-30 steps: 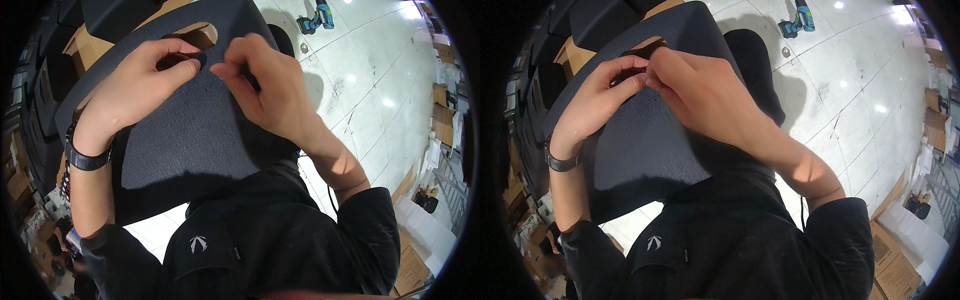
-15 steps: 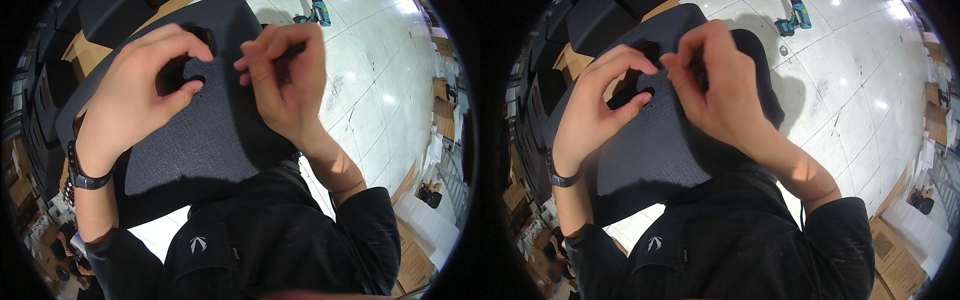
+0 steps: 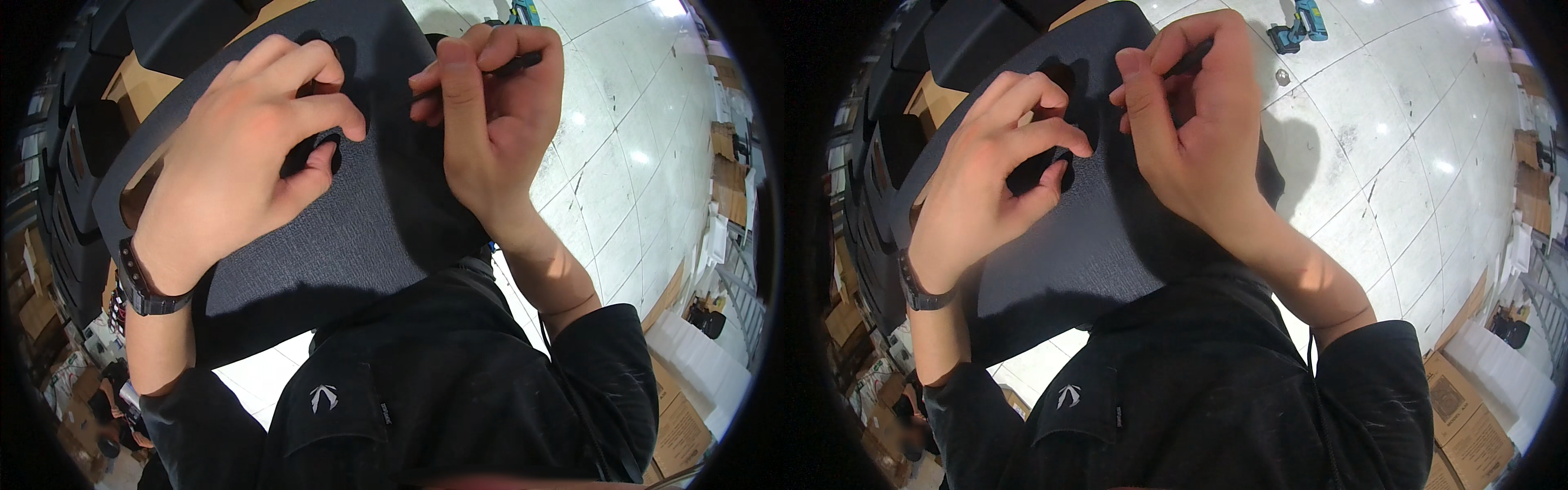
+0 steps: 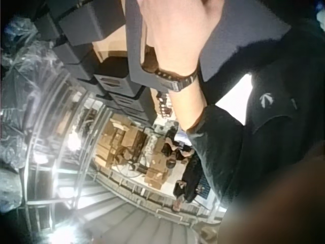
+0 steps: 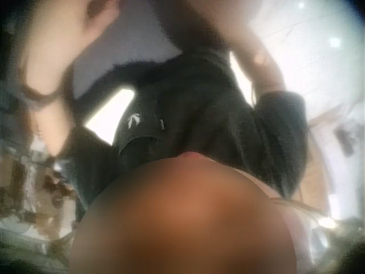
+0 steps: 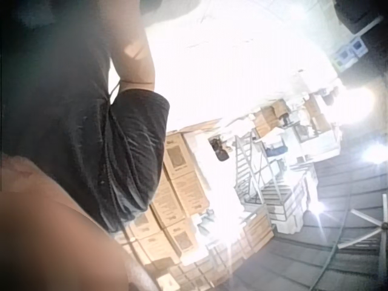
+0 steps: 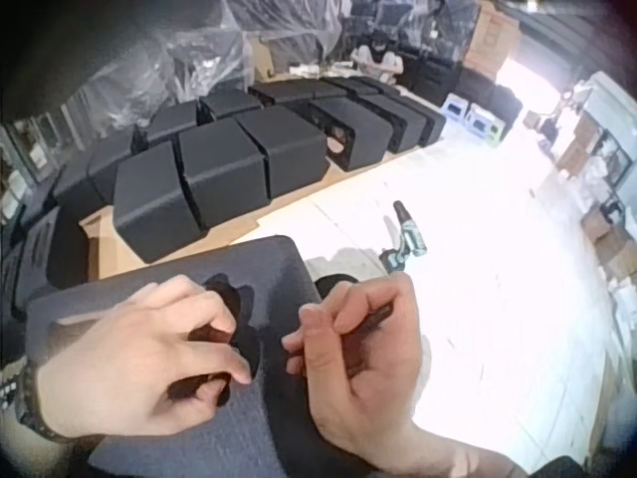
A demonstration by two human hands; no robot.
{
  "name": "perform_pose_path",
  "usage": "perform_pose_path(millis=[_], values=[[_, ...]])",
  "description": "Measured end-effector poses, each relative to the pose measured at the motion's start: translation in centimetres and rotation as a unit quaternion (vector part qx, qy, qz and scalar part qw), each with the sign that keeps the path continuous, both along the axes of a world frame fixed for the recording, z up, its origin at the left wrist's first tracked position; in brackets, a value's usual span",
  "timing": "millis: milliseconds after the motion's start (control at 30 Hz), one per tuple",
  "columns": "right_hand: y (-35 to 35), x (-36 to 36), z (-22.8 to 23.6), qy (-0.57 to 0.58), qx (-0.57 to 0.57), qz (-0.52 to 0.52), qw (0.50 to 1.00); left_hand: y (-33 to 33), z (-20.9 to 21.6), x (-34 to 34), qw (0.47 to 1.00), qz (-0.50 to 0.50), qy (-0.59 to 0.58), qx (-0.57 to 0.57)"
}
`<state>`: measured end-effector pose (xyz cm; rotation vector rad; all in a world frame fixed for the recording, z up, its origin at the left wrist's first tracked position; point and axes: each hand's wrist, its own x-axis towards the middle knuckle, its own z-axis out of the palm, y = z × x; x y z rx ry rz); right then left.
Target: The person uses a small tool to mark and prepare holes on a gray upholstered chair part, then attaches a black plastic bracket with screws. The person sits on the floor during the task.
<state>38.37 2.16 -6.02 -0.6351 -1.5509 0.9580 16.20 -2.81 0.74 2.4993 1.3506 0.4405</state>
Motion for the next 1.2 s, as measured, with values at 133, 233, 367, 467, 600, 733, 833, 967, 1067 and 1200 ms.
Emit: perform_pose_path(millis=[133,233,367,467,600,733,833,967,1067,1200], values=[[0.1,0.4,-0.4,0.009,-0.023,0.017,1.0,-0.6,-0.3,0.9,1.0,0.025,-0.004,0.017],[-0.1,0.0,0.3,0.004,-0.02,-0.002,1.0,0.3,-0.3,0.5,1.0,0.004,-0.017,0.019],[-0.5,-0.5,0.3,0.018,-0.025,-0.015,0.999,1.1,0.0,-1.9,0.997,0.032,-0.072,-0.014],[-0.4,0.1,0.6,-0.105,0.036,0.049,0.993,1.2,0.5,-3.4,0.996,0.068,-0.059,-0.016],[-0.2,0.1,0.9,-0.185,0.102,0.082,0.974,1.4,1.0,-4.0,0.996,0.087,-0.014,-0.022],[-0.1,-0.1,0.9,-0.189,0.103,0.073,0.974,1.5,0.6,-4.8,0.995,0.103,-0.005,-0.009],[-0.1,-0.3,0.8,-0.193,0.116,0.071,0.972,1.6,0.6,-5.1,0.995,0.103,0.003,-0.01],[-0.1,-0.8,1.1,-0.2,0.178,0.081,0.96,1.5,0.0,-5.0,0.996,0.085,-0.023,-0.024],[0.1,-0.8,1.0,-0.198,0.204,0.082,0.955,1.4,-0.2,-4.1,0.995,0.087,-0.044,-0.029],[0.3,-0.9,1.2,-0.204,0.217,0.092,0.95,1.3,-0.2,-3.6,0.993,0.081,-0.071,-0.055]])
